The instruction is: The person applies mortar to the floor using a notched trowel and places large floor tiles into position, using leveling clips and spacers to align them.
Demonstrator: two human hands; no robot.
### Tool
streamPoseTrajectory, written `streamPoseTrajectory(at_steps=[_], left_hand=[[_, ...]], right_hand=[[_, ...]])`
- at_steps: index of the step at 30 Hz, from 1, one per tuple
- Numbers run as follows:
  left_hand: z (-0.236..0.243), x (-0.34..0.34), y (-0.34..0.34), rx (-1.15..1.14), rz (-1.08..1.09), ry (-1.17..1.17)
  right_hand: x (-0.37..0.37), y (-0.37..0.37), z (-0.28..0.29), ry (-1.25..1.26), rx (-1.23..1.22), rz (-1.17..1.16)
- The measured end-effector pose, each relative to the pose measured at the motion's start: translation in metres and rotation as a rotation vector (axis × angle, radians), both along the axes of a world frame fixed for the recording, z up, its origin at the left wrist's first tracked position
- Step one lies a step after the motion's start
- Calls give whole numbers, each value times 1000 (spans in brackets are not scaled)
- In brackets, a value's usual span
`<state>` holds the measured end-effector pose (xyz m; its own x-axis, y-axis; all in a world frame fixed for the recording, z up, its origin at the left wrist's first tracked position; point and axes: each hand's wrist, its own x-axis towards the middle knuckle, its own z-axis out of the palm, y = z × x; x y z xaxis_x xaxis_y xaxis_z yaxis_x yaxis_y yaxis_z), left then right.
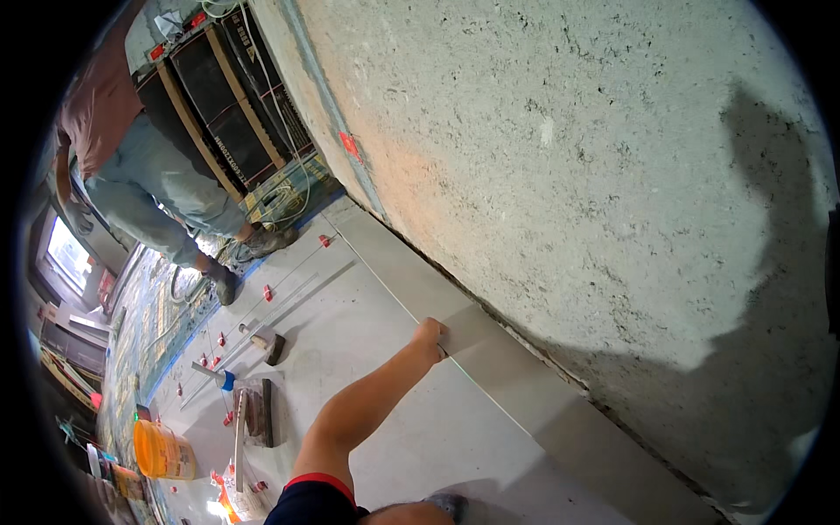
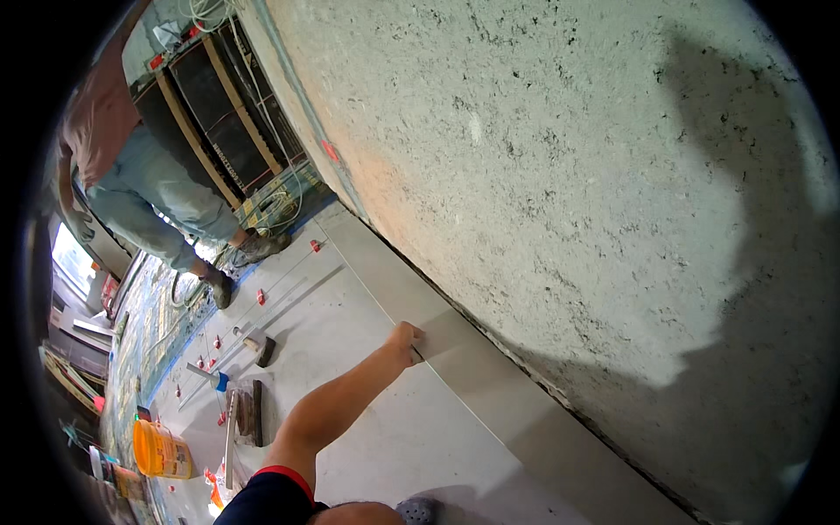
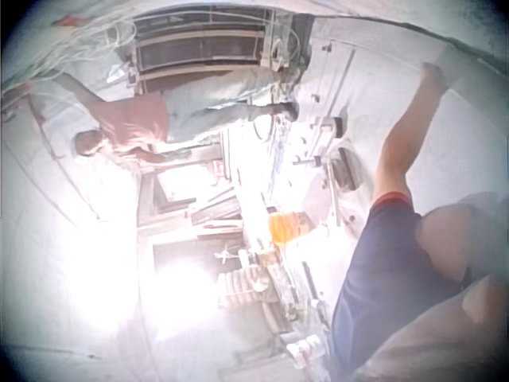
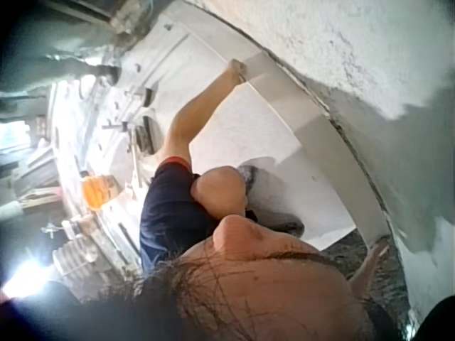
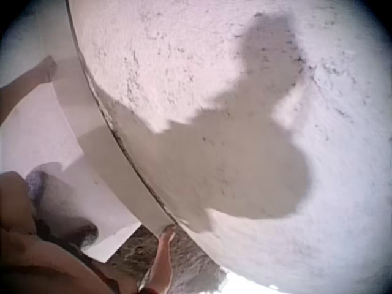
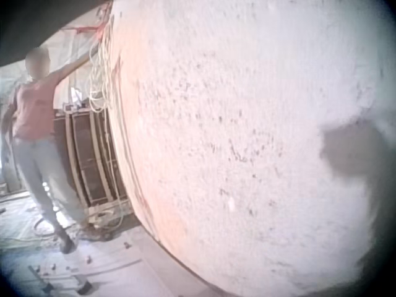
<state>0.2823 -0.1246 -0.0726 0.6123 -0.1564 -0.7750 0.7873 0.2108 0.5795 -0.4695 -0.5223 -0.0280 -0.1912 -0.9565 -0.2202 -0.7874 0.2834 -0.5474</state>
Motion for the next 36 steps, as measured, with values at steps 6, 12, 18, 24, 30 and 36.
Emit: streamPoseTrajectory(at_steps=[6,12,18,24,30,36], left_hand=[[-14,6,-2,-6,76,34],[-19,7,-2,17,44,32],[-21,11,-5,24,17,19],[-29,19,-1,31,-16,26],[-30,20,-2,8,31,31],[-31,20,-1,39,55,53]], right_hand=[[12,-4,-10,-3,16,-6],[17,-4,-18,-2,21,-11],[16,-4,-21,3,24,-17],[18,-3,-22,4,19,-27],[10,-1,-22,28,16,-36],[-1,-1,-22,121,2,-12]])
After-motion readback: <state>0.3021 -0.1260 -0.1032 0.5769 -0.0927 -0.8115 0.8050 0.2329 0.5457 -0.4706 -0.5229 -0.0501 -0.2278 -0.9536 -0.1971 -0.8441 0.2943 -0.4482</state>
